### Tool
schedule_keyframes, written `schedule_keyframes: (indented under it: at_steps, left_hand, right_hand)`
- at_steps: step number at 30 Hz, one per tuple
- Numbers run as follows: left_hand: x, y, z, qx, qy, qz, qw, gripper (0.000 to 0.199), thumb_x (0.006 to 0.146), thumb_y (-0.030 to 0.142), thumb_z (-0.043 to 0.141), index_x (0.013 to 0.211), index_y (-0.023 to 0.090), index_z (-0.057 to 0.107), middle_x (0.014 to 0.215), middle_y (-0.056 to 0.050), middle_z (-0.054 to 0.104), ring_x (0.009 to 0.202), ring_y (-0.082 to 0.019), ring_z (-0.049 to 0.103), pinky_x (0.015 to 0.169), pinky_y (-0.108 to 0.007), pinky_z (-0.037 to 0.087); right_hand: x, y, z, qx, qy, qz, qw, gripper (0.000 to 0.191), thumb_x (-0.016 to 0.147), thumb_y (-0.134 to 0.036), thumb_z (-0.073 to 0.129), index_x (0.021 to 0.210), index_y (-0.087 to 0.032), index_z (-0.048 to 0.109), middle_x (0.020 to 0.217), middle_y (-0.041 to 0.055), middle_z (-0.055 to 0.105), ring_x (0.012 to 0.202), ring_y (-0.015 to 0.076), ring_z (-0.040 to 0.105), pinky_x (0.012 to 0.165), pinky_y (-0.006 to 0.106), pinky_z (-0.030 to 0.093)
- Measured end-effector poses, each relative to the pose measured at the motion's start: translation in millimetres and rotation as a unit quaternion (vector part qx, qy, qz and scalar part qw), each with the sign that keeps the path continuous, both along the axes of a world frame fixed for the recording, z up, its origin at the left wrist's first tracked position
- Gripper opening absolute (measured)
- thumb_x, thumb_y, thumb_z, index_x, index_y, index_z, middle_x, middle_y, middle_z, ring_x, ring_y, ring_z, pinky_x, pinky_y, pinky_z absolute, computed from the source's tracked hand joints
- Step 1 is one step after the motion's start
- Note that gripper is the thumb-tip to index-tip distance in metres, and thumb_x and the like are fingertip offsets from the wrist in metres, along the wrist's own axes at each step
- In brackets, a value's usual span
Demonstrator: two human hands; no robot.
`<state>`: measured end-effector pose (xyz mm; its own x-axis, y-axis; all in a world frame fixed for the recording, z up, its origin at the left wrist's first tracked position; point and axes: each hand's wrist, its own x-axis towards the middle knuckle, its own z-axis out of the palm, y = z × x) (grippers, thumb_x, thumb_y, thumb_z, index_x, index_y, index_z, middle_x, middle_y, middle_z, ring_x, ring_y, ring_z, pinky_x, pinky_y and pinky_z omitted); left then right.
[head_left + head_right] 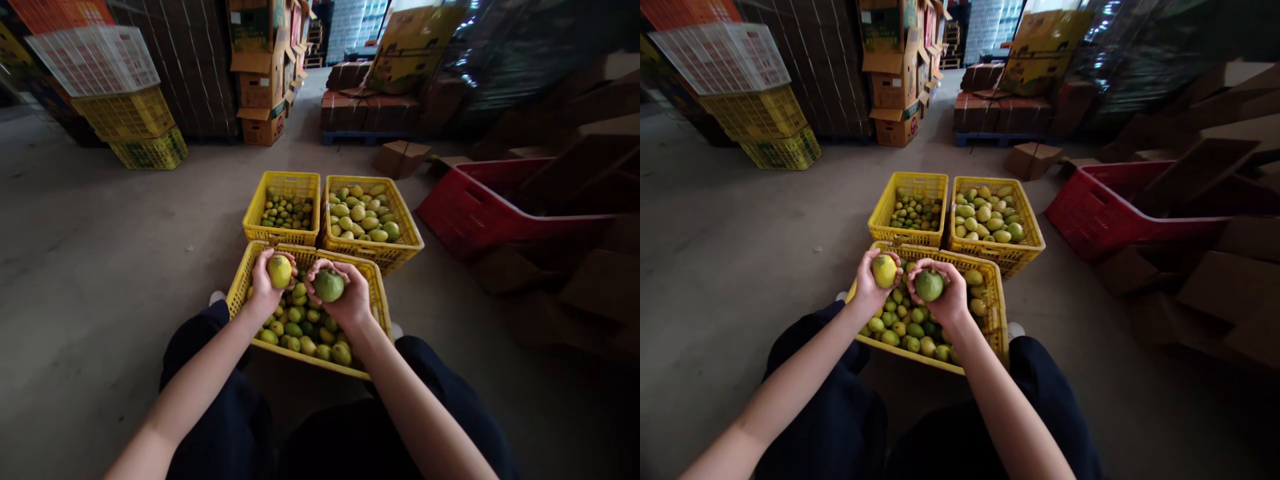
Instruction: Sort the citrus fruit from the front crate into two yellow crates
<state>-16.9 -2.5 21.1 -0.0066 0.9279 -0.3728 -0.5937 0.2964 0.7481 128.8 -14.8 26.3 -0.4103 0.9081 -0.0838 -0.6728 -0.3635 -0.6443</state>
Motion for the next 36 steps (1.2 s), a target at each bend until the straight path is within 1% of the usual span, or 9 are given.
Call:
schedule_keyframes:
  at_steps: [3,6,15,21,25,27,31,33,36]
  left_hand:
    - [2,-2,2.5,0.022,0.011,-0.007,1.000,0.031,0.080,0.041,0.037,0.071,0.019,0.057,0.067,-0.001,0.061,0.054,-0.011,0.057,0.042,-0.020,0.038]
    - [2,-2,3.8,0.007,-0.019,-0.001,1.000,0.031,0.079,0.039,0.038,0.069,0.018,0.058,0.063,0.000,0.059,0.051,-0.010,0.055,0.041,-0.019,0.038]
    - [4,-4,1.0,0.019,-0.047,0.001,0.999,0.027,0.074,0.036,0.047,0.069,0.015,0.062,0.062,-0.001,0.060,0.047,-0.011,0.056,0.041,-0.020,0.040]
    - [6,-4,-0.6,0.040,-0.030,-0.013,0.999,0.030,0.077,0.035,0.044,0.067,0.014,0.063,0.063,-0.002,0.062,0.047,-0.011,0.056,0.040,-0.019,0.039]
    - [6,-5,0.6,0.004,-0.049,-0.014,0.999,0.032,0.082,0.032,0.042,0.074,0.012,0.066,0.066,-0.004,0.064,0.051,-0.012,0.059,0.045,-0.021,0.046]
    - [6,-4,1.8,-0.016,-0.084,-0.016,0.996,0.033,0.085,0.029,0.040,0.084,0.011,0.067,0.070,-0.005,0.066,0.056,-0.013,0.062,0.053,-0.025,0.053]
    - [8,-2,1.4,-0.050,-0.151,-0.009,0.987,0.031,0.088,0.023,0.038,0.100,0.011,0.064,0.076,-0.008,0.068,0.073,-0.019,0.068,0.070,-0.033,0.059]
    - [9,0,-0.2,-0.069,-0.159,-0.002,0.985,0.030,0.091,0.022,0.038,0.102,0.008,0.062,0.077,-0.010,0.068,0.076,-0.020,0.068,0.069,-0.031,0.059]
    - [10,3,-2.3,-0.095,-0.165,-0.005,0.982,0.032,0.095,0.025,0.037,0.104,0.003,0.060,0.077,-0.012,0.067,0.072,-0.019,0.068,0.064,-0.025,0.058]
  right_hand:
    - [1,-1,0.8,-0.002,0.002,-0.011,1.000,0.021,0.066,-0.032,0.054,0.067,-0.014,0.065,0.063,0.0059,0.061,0.053,0.0164,0.055,0.040,0.023,0.038]
    - [1,0,-2.6,-0.018,0.007,-0.016,1.000,0.020,0.065,-0.031,0.054,0.065,-0.014,0.066,0.061,0.0058,0.061,0.053,0.0162,0.055,0.040,0.023,0.038]
    - [2,9,-17.2,-0.071,-0.006,-0.069,0.995,0.017,0.061,-0.027,0.054,0.055,-0.014,0.062,0.050,0.0044,0.055,0.039,0.0150,0.051,0.029,0.023,0.030]
    - [1,10,-14.8,-0.093,-0.049,-0.096,0.990,0.016,0.058,-0.027,0.053,0.052,-0.015,0.061,0.048,0.0042,0.056,0.036,0.0150,0.050,0.028,0.023,0.029]
    - [1,15,-21.9,-0.132,-0.057,-0.095,0.985,0.012,0.061,-0.027,0.053,0.056,-0.017,0.058,0.050,0.0033,0.058,0.038,0.0142,0.050,0.028,0.022,0.029]
    - [1,17,-26.0,-0.171,-0.058,-0.093,0.979,0.010,0.065,-0.025,0.054,0.060,-0.018,0.058,0.052,0.0027,0.060,0.042,0.0138,0.052,0.030,0.021,0.032]
    - [0,20,-26.2,-0.238,-0.048,-0.086,0.966,0.009,0.076,-0.025,0.055,0.073,-0.019,0.061,0.060,0.0022,0.066,0.053,0.0149,0.060,0.044,0.024,0.050]
    - [-1,19,-21.8,-0.242,-0.039,-0.088,0.965,0.011,0.080,-0.024,0.051,0.075,-0.019,0.060,0.063,0.0028,0.068,0.055,0.0155,0.062,0.049,0.025,0.054]
    - [-1,19,-14.4,-0.251,-0.043,-0.097,0.962,0.018,0.084,-0.022,0.042,0.077,-0.018,0.058,0.061,0.0047,0.067,0.052,0.0155,0.062,0.048,0.025,0.055]
